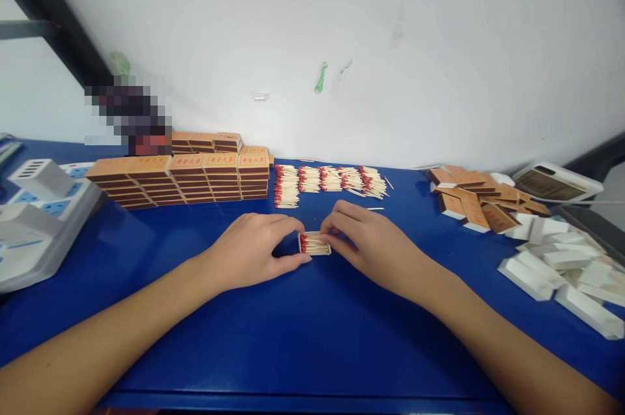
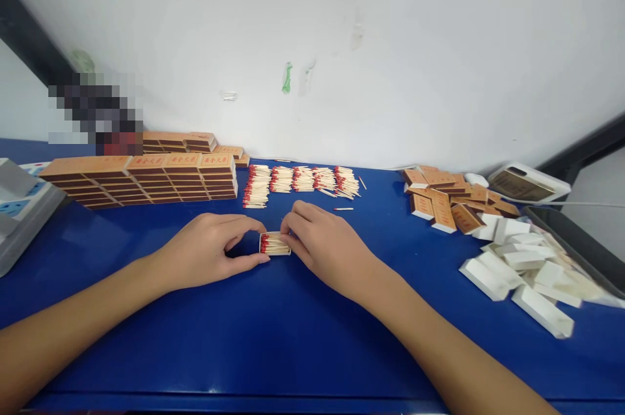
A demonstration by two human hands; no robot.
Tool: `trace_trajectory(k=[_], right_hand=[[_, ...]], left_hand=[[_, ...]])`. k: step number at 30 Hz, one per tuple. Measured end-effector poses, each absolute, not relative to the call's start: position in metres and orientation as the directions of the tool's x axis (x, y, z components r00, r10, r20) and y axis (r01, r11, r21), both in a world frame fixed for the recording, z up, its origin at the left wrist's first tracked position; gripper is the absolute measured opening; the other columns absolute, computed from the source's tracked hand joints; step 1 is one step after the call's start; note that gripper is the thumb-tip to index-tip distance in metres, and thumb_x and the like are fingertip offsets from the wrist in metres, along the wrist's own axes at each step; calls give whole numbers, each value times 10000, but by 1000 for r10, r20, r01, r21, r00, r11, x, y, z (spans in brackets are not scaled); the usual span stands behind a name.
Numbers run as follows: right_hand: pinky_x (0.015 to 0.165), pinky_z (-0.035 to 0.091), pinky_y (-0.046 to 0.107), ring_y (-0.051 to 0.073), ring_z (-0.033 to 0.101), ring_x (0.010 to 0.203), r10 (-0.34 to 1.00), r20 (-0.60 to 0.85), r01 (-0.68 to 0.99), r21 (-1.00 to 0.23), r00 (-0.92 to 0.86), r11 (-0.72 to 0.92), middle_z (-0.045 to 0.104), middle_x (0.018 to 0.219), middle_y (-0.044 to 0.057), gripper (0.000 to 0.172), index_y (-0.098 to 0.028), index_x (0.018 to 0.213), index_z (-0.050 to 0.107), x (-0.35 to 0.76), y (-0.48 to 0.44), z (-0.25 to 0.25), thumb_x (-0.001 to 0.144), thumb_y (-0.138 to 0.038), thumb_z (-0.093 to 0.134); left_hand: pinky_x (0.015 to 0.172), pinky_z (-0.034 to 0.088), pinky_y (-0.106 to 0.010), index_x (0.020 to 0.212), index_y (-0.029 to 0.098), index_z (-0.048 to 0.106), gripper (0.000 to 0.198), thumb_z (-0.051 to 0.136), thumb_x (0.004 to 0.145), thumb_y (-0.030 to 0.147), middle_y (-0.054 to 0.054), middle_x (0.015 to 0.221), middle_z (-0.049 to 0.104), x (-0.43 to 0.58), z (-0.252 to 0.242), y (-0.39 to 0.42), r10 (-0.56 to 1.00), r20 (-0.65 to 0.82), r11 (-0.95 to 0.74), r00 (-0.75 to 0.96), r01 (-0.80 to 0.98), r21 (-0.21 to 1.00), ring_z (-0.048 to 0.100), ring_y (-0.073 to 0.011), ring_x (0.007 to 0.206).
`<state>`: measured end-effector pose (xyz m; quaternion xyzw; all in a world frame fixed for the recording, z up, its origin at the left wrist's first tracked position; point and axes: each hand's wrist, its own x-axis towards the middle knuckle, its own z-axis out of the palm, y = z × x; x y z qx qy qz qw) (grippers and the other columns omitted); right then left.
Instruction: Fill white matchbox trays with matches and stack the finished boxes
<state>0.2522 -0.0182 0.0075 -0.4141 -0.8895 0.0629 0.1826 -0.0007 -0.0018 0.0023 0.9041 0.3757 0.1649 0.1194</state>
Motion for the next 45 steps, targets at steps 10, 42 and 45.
trace_trajectory(k=[10, 42, 45], right_hand=[[698, 475, 337, 211, 638, 784, 882, 246, 836, -295, -401, 462, 702, 903, 65, 155, -221, 958, 702, 318, 18, 17, 1006, -332, 605], [740, 478, 310, 180, 620, 864, 813, 177, 712, -405, -555, 574, 653, 1014, 41, 79, -207, 1040, 671, 256, -19, 13, 1028, -165, 605], [731, 477, 306, 176, 619, 848, 798, 183, 702, -391, -574, 595, 649, 1028, 50, 89, -203, 1045, 672, 253, -17, 8, 1044, -180, 587]], left_hand=[[565, 367, -262, 1178, 227, 746, 327, 747, 943, 454, 53, 663, 571, -2, 2, -2, 719, 223, -690, 659, 635, 348, 555, -130, 568], [602, 383, -264, 1195, 228, 728, 331, 733, 956, 457, 24, 770, 682, 1, 2, -4, 714, 193, -691, 673, 631, 353, 608, -150, 628], [599, 385, -268, 1200, 220, 729, 346, 735, 955, 463, 24, 752, 668, 1, 1, -4, 708, 203, -699, 677, 627, 344, 606, -152, 621]])
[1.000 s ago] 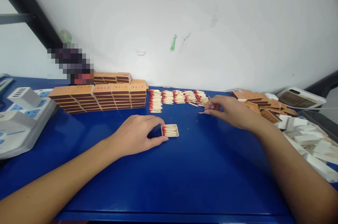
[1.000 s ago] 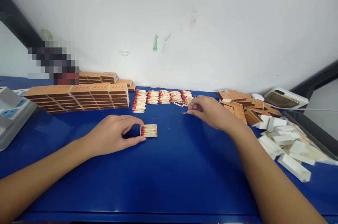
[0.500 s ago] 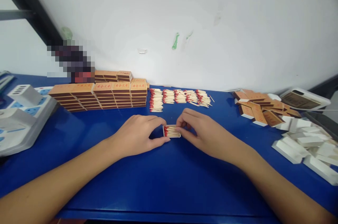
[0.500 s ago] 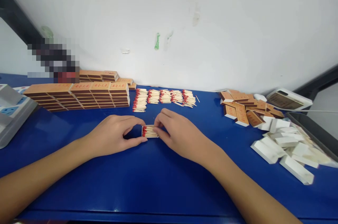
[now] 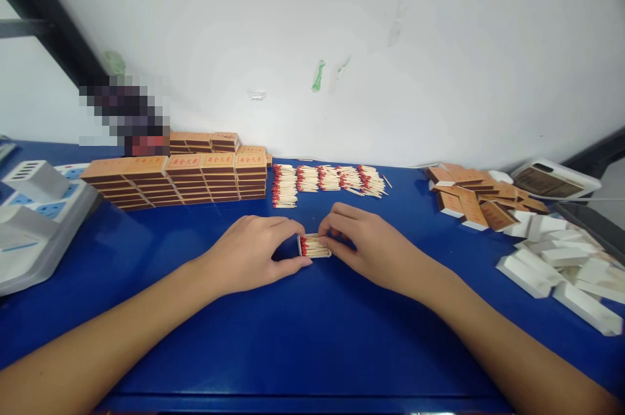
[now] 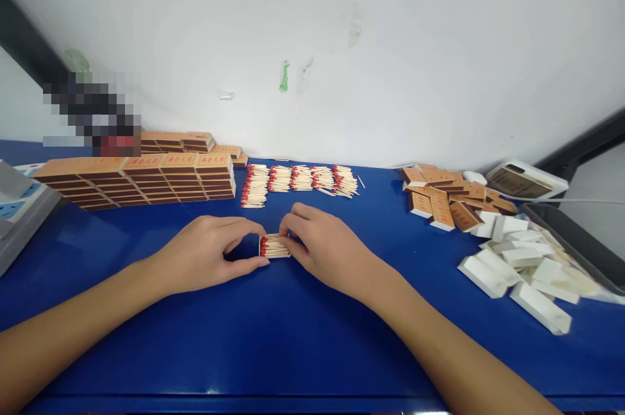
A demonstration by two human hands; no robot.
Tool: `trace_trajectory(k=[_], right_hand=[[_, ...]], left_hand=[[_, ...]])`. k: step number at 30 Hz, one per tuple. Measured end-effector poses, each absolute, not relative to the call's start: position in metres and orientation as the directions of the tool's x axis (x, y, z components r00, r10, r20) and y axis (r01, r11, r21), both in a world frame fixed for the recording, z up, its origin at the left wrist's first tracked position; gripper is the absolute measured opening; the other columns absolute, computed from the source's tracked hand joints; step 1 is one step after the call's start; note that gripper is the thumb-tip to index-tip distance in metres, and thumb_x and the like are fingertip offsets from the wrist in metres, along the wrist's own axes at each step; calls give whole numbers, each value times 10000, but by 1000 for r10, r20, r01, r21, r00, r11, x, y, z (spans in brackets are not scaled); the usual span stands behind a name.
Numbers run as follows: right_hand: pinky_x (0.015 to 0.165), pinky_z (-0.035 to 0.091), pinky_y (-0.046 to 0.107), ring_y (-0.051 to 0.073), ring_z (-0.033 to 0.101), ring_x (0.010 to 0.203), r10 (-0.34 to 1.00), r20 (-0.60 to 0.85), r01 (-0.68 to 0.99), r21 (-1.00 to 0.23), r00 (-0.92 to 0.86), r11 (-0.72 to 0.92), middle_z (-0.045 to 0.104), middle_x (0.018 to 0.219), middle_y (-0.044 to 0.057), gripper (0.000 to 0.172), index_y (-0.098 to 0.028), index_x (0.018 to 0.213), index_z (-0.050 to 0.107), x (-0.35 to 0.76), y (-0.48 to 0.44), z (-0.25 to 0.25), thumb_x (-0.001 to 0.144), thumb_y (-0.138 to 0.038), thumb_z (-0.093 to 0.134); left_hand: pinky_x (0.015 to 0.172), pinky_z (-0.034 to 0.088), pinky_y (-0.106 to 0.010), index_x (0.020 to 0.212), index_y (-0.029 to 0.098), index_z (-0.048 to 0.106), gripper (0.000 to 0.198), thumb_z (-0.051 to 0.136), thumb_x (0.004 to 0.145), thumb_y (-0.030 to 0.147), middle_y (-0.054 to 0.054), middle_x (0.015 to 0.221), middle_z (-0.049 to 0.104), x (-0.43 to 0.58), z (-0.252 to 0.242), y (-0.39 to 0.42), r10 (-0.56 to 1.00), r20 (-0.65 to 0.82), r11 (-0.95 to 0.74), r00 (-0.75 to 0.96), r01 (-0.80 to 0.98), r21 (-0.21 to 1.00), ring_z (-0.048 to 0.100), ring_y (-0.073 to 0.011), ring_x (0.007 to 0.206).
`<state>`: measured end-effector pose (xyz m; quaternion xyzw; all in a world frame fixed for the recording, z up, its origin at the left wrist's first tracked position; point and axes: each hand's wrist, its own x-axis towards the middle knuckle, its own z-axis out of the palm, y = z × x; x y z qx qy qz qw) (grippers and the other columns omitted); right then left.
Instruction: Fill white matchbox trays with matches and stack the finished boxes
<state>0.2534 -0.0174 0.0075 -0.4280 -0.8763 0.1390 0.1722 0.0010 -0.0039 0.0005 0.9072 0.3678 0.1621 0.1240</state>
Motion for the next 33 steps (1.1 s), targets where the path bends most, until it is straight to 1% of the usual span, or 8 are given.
trace_trajectory(k=[5, 8, 12, 15, 18, 23, 30, 33], right_hand=[[733, 474, 299, 173, 622, 848, 788, 196, 689, -395, -584, 608, 660, 1027, 56, 107, -201, 1037, 672, 251, -17, 7, 1049, -176, 569], [725, 463, 296, 174, 622, 821, 807, 247, 710, -386, -536, 589, 673, 962, 44, 93, -210, 1005, 682, 265, -8, 10, 1032, -199, 594], [697, 430, 314, 197, 612, 766, 886, 322, 870, -255, -335, 422, 678, 886, 56, 103, -200, 922, 674, 307, 20, 8, 998, -234, 614], [700, 428, 327, 217, 628, 771, 941, 262, 946, -182, -215, 267, 694, 916, 79, 98, -194, 907, 680, 338, 39, 2, 961, -271, 652], [698, 435, 328, 230, 641, 788, 967, 179, 964, -164, -179, 209, 705, 928, 94, 122, -195, 877, 658, 353, 48, -1, 958, -285, 640], [710, 451, 342, 235, 629, 780, 972, 130, 964, -157, -195, 214, 684, 929, 109, 170, -202, 850, 611, 349, 47, -1, 987, -290, 563], [733, 459, 362, 240, 618, 789, 942, 213, 944, -153, -258, 293, 661, 919, 109, 211, -220, 827, 549, 348, 41, 4, 1009, -310, 491], [715, 454, 359, 232, 609, 777, 927, 244, 918, -207, -286, 337, 658, 915, 99, 207, -217, 841, 564, 342, 37, 7, 1013, -315, 503]], left_hand=[[606, 393, -275, 1200, 217, 730, 351, 730, 957, 472, 29, 757, 664, 1, -1, -3, 709, 195, -696, 678, 630, 344, 606, -151, 624], [603, 388, -275, 1203, 228, 733, 341, 734, 954, 461, 35, 747, 653, 0, 0, -2, 724, 186, -680, 665, 642, 354, 599, -147, 619], [580, 357, -276, 1194, 232, 743, 341, 731, 953, 472, 49, 669, 574, -2, 1, -1, 741, 191, -665, 644, 662, 347, 551, -143, 577], [573, 346, -277, 1194, 235, 746, 341, 725, 955, 478, 55, 648, 536, -2, 1, -1, 742, 190, -663, 643, 666, 341, 532, -141, 563], [580, 351, -279, 1197, 233, 745, 340, 723, 957, 473, 52, 656, 542, -2, 1, -1, 742, 186, -664, 644, 667, 338, 539, -144, 570], [584, 356, -278, 1182, 242, 749, 326, 729, 951, 471, 50, 663, 553, -3, 2, 0, 742, 187, -663, 643, 666, 342, 545, -143, 574], [592, 398, -276, 1183, 241, 747, 327, 721, 953, 473, 44, 691, 600, -3, 3, -1, 745, 182, -661, 642, 673, 333, 583, -143, 592], [588, 398, -273, 1187, 236, 742, 327, 719, 957, 468, 35, 718, 635, -3, 3, 0, 743, 185, -664, 644, 670, 332, 605, -146, 611]])
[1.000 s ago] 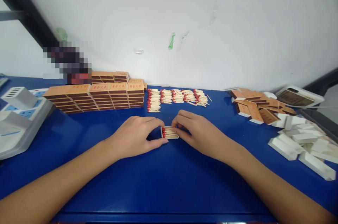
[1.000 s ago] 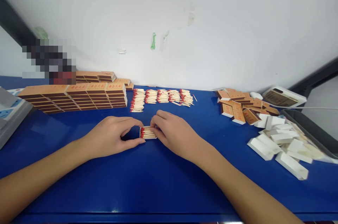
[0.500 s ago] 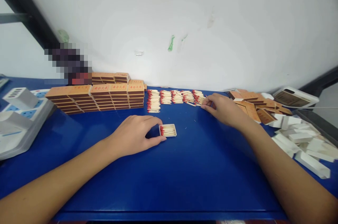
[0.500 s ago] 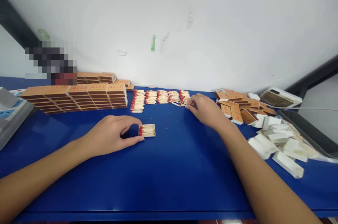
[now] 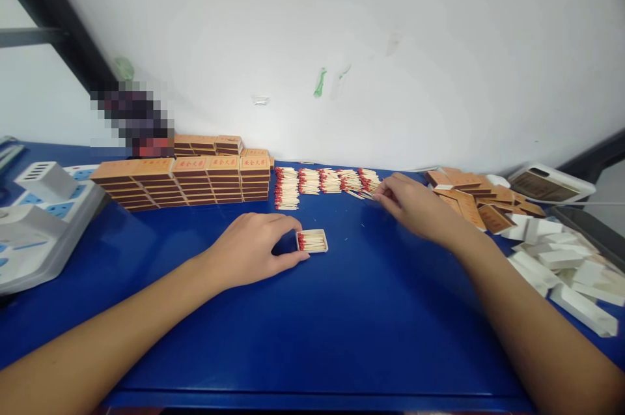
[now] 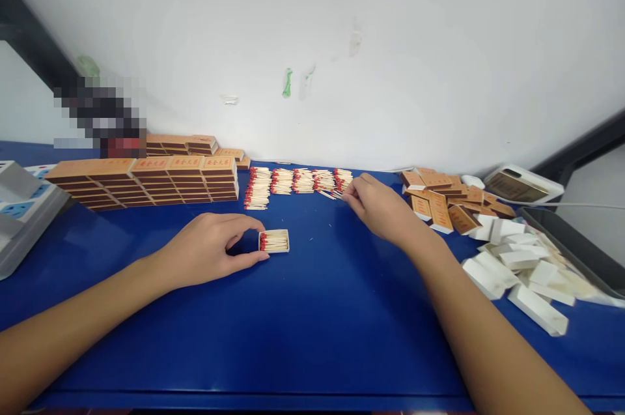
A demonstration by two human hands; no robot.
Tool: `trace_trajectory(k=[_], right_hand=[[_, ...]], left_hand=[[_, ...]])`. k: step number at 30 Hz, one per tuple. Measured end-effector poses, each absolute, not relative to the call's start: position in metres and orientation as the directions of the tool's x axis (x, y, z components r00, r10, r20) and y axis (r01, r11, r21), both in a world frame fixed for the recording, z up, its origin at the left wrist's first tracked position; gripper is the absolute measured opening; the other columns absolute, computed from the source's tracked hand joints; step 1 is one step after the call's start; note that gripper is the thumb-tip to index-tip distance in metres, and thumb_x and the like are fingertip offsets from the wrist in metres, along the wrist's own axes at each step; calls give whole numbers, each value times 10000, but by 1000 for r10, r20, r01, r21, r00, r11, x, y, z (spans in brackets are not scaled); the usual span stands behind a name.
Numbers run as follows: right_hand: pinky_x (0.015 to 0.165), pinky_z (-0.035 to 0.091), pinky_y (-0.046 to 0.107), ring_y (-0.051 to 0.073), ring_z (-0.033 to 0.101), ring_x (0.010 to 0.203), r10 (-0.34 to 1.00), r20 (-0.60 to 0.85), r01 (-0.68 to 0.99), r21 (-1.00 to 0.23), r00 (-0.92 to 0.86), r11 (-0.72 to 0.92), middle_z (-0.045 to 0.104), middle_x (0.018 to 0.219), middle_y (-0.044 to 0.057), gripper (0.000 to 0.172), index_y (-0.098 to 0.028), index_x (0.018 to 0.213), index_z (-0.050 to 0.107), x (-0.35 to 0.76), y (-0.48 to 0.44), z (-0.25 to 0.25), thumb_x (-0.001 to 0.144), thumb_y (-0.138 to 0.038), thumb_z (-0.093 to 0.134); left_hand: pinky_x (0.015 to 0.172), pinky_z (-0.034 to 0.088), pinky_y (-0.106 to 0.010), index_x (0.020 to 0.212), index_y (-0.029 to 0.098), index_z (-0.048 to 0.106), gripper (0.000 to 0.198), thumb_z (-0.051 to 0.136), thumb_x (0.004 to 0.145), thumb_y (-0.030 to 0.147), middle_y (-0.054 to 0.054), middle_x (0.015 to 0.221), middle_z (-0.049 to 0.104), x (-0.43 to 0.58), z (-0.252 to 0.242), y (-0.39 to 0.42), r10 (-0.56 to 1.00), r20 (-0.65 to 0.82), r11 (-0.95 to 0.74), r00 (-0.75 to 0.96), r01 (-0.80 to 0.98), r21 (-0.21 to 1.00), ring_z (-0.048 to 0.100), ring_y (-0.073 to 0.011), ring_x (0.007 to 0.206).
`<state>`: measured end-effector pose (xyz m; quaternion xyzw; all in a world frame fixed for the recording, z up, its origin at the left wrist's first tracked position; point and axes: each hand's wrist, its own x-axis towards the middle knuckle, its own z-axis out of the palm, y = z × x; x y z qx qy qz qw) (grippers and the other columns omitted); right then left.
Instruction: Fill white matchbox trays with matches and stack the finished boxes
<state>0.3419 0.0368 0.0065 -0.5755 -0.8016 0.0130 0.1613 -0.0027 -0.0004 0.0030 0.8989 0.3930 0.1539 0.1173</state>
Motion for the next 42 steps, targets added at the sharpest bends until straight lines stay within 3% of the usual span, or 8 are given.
trace_trajectory(k=[7, 12, 16, 22, 34, 42], right_hand=[[736, 483, 316, 187, 614, 825, 843, 199, 728, -431, -500, 533, 663, 976, 52, 180, -219, 979, 612, 275, -6, 15, 1087, -327, 517], [763, 504, 321, 195, 641, 877, 770, 165, 693, -352, -616, 630, 639, 1053, 72, 103, -205, 1046, 614, 248, -25, 11, 1086, -216, 519], [761, 507, 327, 192, 634, 862, 762, 164, 690, -338, -626, 640, 629, 1050, 71, 122, -198, 1059, 637, 254, -22, 8, 1086, -209, 518], [717, 478, 299, 161, 616, 816, 796, 179, 673, -448, -578, 589, 645, 1028, 41, 114, -215, 1043, 647, 254, -23, 10, 1007, -127, 585], [661, 428, 292, 150, 568, 754, 840, 194, 696, -483, -507, 531, 628, 909, 18, 65, -208, 970, 656, 246, -22, 4, 1018, -205, 611], [642, 420, 277, 143, 577, 738, 837, 208, 673, -511, -506, 534, 644, 910, 18, 65, -209, 957, 651, 242, -22, 3, 1017, -222, 630]], left_hand=[[599, 399, -277, 1188, 229, 738, 320, 734, 954, 447, 28, 752, 668, -1, 1, 0, 735, 196, -672, 649, 660, 336, 620, -151, 630], [596, 396, -280, 1198, 205, 728, 359, 726, 957, 471, 27, 733, 653, -1, 0, -1, 722, 211, -688, 658, 653, 316, 611, -156, 624], [587, 386, -274, 1183, 215, 733, 340, 735, 953, 466, 36, 705, 630, -2, 0, -1, 724, 209, -686, 657, 653, 321, 595, -149, 602], [584, 392, -275, 1192, 229, 734, 344, 725, 957, 479, 40, 688, 628, -1, 1, -2, 726, 217, -684, 653, 651, 329, 597, -150, 592], [620, 439, -278, 1198, 222, 724, 351, 714, 963, 482, 5, 850, 744, 1, 2, -5, 709, 197, -698, 677, 634, 333, 667, -160, 675], [616, 434, -278, 1200, 214, 717, 357, 702, 972, 489, -2, 848, 744, 1, 1, -6, 701, 191, -706, 687, 630, 323, 673, -164, 679]])
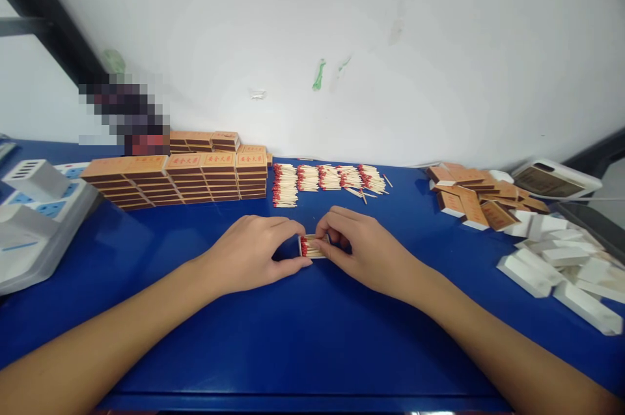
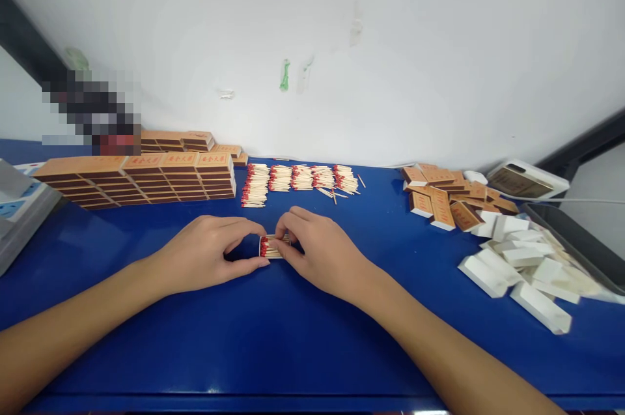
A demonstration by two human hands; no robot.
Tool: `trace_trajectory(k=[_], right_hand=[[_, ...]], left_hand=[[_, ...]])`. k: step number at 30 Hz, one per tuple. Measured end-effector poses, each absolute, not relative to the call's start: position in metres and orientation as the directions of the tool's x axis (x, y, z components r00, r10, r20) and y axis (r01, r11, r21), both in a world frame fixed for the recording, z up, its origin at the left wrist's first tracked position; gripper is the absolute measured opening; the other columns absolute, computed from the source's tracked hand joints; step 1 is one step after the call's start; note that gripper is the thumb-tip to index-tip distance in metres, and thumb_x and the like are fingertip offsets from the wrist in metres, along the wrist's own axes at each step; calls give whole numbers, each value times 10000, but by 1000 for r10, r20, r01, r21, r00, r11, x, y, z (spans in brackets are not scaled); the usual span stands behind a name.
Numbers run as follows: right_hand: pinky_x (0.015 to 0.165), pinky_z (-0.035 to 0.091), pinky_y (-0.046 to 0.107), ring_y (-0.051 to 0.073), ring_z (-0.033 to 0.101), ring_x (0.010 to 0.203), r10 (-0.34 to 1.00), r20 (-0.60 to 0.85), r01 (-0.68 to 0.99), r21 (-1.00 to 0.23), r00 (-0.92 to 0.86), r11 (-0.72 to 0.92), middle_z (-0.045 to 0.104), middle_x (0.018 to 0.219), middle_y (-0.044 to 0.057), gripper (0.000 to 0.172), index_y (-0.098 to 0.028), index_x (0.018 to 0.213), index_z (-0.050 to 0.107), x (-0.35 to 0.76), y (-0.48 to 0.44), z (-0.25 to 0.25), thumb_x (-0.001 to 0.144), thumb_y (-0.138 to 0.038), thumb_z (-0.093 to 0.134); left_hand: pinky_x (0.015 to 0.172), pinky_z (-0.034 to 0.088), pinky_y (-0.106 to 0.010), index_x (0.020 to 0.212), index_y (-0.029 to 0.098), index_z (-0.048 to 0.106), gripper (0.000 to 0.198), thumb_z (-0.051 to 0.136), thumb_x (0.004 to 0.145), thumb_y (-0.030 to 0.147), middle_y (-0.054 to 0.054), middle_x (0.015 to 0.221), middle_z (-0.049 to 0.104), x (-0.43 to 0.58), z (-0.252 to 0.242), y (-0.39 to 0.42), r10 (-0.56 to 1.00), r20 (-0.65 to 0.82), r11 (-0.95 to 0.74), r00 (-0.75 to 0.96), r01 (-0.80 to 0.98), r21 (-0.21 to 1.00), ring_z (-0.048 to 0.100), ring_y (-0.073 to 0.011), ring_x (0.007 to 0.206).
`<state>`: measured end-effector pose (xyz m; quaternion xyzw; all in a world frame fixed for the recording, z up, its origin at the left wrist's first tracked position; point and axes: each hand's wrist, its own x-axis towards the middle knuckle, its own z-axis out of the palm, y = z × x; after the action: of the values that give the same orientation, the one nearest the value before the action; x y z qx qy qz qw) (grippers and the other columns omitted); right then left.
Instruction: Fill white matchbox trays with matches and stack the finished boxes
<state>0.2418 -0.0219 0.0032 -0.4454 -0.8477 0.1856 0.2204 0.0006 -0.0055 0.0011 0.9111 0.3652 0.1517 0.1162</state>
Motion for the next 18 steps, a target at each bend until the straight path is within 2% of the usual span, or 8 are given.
trace_trajectory(k=[4, 7, 9, 12, 14, 18], right_hand=[[644, 420, 275, 148, 583, 738, 835, 205, 676, -505, -511, 537, 654, 909, 21, 50, -214, 968, 653, 243, -22, 5, 1012, -228, 633], [651, 419, 283, 157, 579, 717, 859, 246, 716, -475, -450, 511, 659, 848, 16, 83, -221, 946, 662, 257, -13, 7, 1007, -269, 632], [642, 404, 294, 167, 573, 686, 900, 274, 797, -424, -340, 430, 657, 786, 16, 132, -219, 902, 673, 275, 0, 7, 996, -303, 633], [604, 356, 308, 184, 577, 656, 952, 286, 922, -330, -104, 200, 661, 731, 25, 201, -213, 838, 671, 304, 21, 2, 967, -365, 650], [588, 347, 311, 193, 589, 655, 967, 253, 948, -310, 9, 72, 677, 737, 30, 264, -216, 807, 660, 317, 32, -3, 949, -439, 663], [604, 385, 316, 207, 626, 715, 985, 164, 952, -308, 56, -3, 719, 822, 53, 291, -213, 820, 657, 322, 39, -9, 928, -483, 666]], left_hand=[[620, 434, -276, 1198, 217, 719, 353, 698, 976, 491, 1, 833, 735, 1, 1, -5, 689, 196, -718, 698, 620, 318, 668, -164, 675], [615, 422, -275, 1209, 224, 721, 344, 715, 968, 469, 10, 819, 722, 0, 1, -4, 701, 192, -705, 687, 625, 334, 654, -159, 658], [605, 408, -273, 1201, 227, 730, 336, 724, 962, 463, 19, 779, 699, 0, 1, -3, 716, 188, -689, 672, 639, 341, 638, -155, 638], [584, 383, -272, 1194, 233, 741, 342, 729, 954, 475, 34, 700, 645, 0, 2, -3, 738, 183, -667, 649, 663, 339, 602, -150, 594], [580, 380, -274, 1202, 231, 740, 350, 723, 957, 481, 36, 692, 636, 0, 2, -3, 741, 182, -664, 646, 667, 338, 598, -150, 593], [608, 404, -280, 1202, 223, 732, 344, 707, 969, 475, 17, 795, 703, 0, 3, -3, 737, 172, -667, 654, 661, 343, 636, -157, 655]])
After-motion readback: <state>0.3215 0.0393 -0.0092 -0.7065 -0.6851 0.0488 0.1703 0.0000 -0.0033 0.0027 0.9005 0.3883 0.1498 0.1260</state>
